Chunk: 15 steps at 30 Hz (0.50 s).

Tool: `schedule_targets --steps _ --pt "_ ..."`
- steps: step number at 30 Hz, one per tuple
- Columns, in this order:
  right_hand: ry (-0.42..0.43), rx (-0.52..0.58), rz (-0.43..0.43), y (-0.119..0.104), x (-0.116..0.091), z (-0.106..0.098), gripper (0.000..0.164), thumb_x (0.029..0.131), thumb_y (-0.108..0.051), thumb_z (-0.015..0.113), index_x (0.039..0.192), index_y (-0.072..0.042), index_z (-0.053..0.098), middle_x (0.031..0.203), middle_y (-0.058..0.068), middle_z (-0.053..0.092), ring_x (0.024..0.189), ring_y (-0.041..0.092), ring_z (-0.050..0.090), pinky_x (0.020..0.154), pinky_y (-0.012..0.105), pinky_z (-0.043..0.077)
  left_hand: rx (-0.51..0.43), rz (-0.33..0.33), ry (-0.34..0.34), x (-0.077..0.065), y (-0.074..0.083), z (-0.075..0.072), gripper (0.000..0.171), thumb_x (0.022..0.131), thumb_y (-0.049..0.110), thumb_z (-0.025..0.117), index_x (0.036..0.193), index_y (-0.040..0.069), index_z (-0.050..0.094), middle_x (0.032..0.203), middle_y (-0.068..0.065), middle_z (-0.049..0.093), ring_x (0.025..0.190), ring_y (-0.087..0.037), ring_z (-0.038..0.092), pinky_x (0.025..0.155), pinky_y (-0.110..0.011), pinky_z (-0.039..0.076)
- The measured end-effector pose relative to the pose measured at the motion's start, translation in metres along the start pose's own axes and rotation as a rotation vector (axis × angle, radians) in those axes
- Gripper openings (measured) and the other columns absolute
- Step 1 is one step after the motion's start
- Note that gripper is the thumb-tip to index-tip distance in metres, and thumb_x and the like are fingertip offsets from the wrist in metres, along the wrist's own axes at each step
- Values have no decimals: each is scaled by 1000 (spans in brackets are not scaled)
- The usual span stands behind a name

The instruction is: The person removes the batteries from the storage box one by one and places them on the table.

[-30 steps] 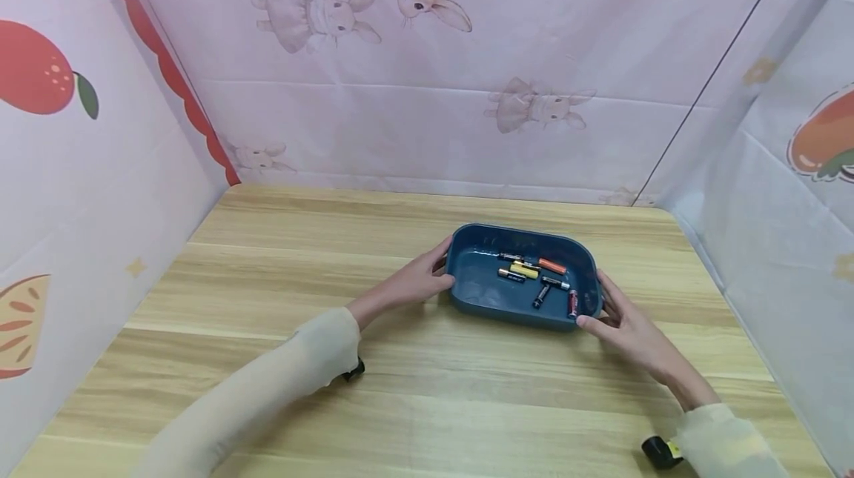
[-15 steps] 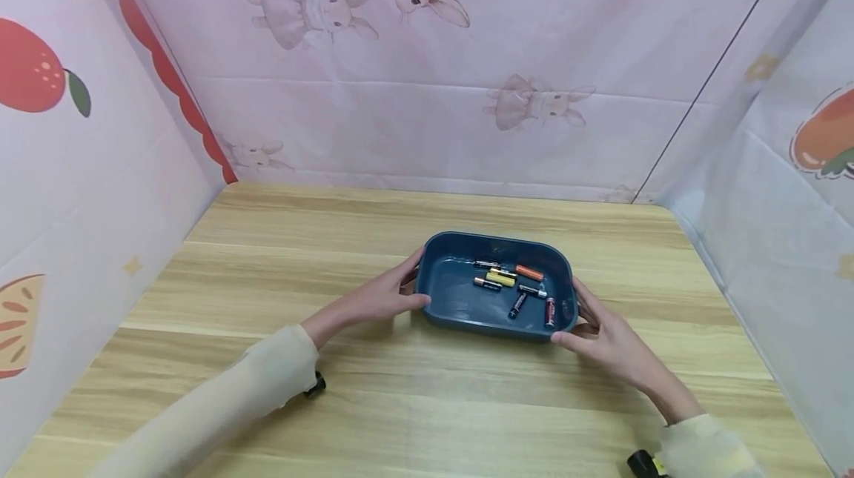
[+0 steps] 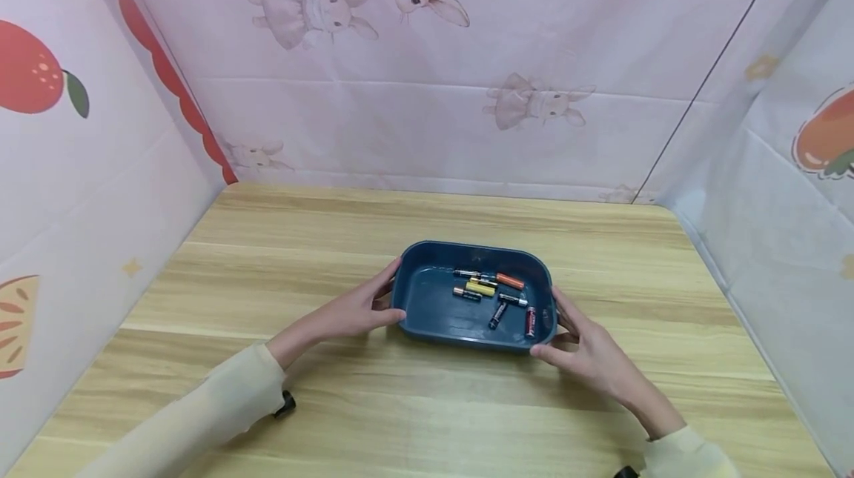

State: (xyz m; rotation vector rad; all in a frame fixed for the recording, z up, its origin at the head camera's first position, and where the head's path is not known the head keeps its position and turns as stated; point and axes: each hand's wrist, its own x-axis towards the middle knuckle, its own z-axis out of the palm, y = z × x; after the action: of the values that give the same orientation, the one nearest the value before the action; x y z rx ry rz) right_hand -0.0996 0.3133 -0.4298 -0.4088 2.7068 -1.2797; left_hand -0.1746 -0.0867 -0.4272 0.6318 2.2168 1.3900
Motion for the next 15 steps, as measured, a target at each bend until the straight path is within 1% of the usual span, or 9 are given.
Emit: schedule_targets --steps 4,6,8,10,12,13,15 --pt "-13 15 0 -7 0 5 97 93 -26 81 166 -11 19 153 30 45 103 22 72 87 27 57 -22 5 5 -14 -3 -2 95 101 19 69 167 22 0 171 -10 16 147 -28 40 114 -41 42" --pt "-21 19 -7 -11 0 8 98 92 -25 81 166 -12 19 152 30 47 102 21 72 86 29 57 -13 11 13 -20 -4 -3 96 101 19 69 167 22 0 171 -12 17 148 -29 39 114 -42 42" --pt "-29 25 0 -14 0 11 97 92 -26 81 166 -14 20 151 29 49 103 20 71 87 31 58 -9 3 19 -27 -5 -4 96 101 20 70 167 22 1 171 -12 18 148 -30 39 114 -43 41" --pt "-35 27 -4 -17 1 14 97 92 -26 81 166 -15 20 149 30 50 104 21 71 89 36 58 -13 -3 26 -32 -6 -5 97 100 20 71 167 21 1 171 -12 18 148 -30 38 114 -43 41" --pt "-38 27 -13 -19 1 17 97 92 -25 82 166 -15 21 148 29 51 105 20 71 90 37 58 -18 -16 34 -38 -7 -7 99 99 20 73 167 22 2 171 -12 18 147 -29 41 114 -43 41" --pt "-38 26 -16 -20 1 19 97 92 -25 82 166 -14 21 149 28 51 105 20 71 92 37 57 -24 -25 37 -41 -7 -8 99 99 20 73 167 23 2 171 -11 18 146 -30 42 113 -43 42" --pt "-39 27 -32 -23 2 22 97 92 -24 82 166 -12 21 151 29 48 108 24 71 93 39 57 -21 -32 44 -47 -8 -10 100 98 20 74 168 23 2 171 -12 18 146 -31 42 114 -43 42"
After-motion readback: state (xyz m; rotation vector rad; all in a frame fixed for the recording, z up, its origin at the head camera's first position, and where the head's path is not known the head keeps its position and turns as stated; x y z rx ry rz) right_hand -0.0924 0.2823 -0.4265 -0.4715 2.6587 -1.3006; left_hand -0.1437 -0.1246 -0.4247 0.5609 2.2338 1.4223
